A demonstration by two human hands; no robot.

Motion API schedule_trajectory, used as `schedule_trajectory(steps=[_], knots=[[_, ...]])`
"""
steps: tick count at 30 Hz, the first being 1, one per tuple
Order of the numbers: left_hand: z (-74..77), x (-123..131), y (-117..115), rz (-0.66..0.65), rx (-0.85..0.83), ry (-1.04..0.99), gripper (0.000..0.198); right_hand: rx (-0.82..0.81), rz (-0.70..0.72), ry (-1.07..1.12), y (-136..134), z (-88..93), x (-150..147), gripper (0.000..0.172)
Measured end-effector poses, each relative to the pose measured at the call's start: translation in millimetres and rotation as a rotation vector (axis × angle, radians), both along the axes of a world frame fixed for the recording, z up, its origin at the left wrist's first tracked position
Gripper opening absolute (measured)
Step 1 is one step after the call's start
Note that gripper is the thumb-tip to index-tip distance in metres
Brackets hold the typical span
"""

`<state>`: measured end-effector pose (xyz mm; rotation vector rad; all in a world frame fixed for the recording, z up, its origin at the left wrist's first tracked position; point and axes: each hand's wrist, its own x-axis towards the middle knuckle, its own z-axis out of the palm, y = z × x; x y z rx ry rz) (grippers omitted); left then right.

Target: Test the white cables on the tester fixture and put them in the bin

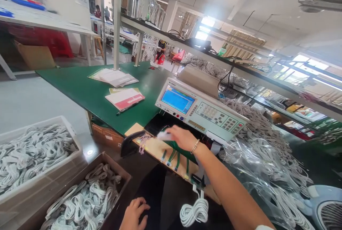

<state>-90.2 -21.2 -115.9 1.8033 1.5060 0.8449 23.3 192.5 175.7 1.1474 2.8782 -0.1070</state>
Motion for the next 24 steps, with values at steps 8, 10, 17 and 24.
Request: schedule_trajectory(steps=[8, 10, 17, 24], knots=[[-15.2, -2, 0, -0.011, 0.092, 0.038, 0.024, 0.046, -0.05, -0.005, -13, 4.0, -3, 0.032], [-18.1, -2, 0, -0.004, 0.086, 0.014, 0.023, 0.112, -0.13, 0.104, -18, 3.9, -3, 0.033], [89.2, -5, 28, 0.034, -0.084, -0.495, 0.023, -0.125, -0.24, 0.334, -44, 12.5, 9, 0.028], [247.2, -8, 62, -0.078, 0.05, -0.777, 0.039, -0.488, -0.446, 0.79, -121, 26.7, 24, 0.023]])
